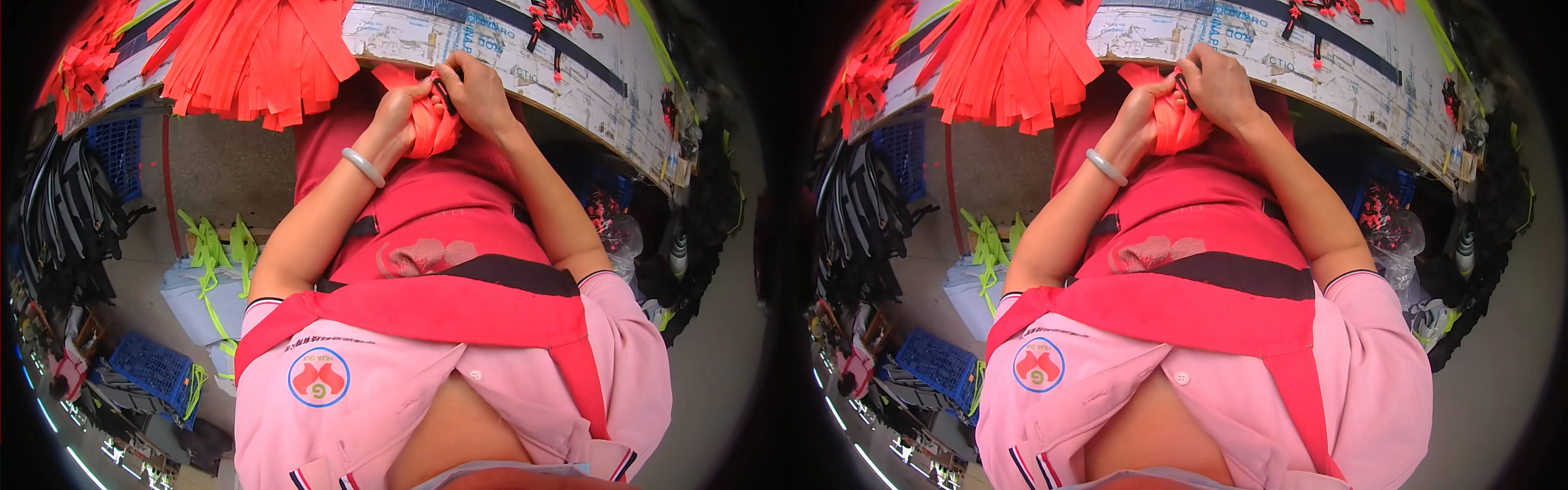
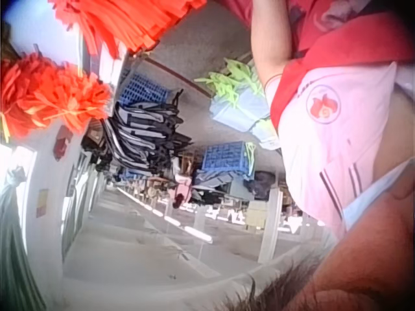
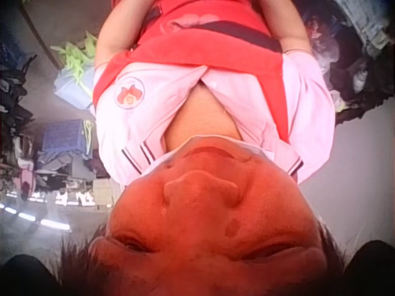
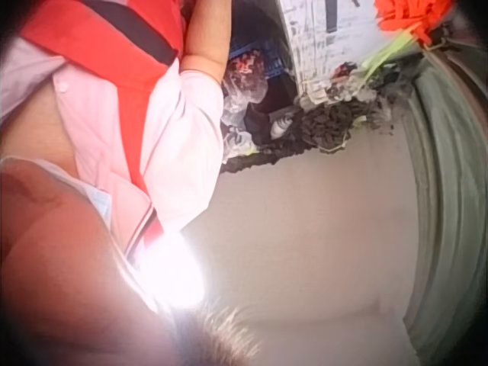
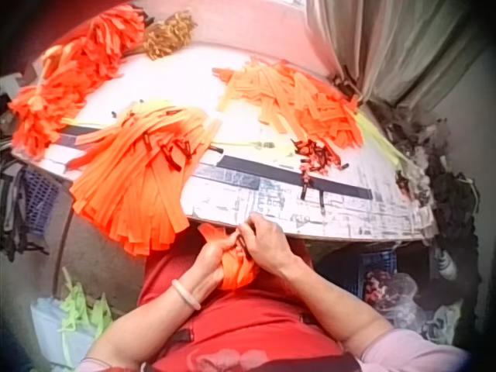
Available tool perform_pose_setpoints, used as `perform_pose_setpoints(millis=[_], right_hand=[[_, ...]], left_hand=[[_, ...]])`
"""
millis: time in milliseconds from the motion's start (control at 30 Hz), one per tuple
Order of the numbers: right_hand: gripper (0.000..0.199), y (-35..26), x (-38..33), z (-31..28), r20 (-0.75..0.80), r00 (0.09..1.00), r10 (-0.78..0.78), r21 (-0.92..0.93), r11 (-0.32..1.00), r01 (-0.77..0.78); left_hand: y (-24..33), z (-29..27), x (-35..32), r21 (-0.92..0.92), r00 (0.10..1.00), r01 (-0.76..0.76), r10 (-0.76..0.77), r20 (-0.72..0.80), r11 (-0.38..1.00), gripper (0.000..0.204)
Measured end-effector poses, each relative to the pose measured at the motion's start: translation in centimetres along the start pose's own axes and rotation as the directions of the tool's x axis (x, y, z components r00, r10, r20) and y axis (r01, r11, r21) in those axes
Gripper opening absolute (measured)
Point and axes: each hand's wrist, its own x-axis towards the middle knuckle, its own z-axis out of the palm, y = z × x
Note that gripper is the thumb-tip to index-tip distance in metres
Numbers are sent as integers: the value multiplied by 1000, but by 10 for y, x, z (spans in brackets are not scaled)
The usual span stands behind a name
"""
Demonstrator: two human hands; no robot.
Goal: Attaching plastic buckles to red fabric straps at a workbench.
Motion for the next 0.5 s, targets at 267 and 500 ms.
perform_pose_setpoints(millis=[267, 500], right_hand=[[15, 0, 3, 21, -130, 974, -184, -351, 927, 128], [26, 13, 6, -5, -74, 991, -111, 65, 991, 116]], left_hand=[[5, -9, 14, -67, 998, 28, -24, 63, 997, 12], [1, 13, -10, 86, 987, -160, 161, 5, 983, 13]])
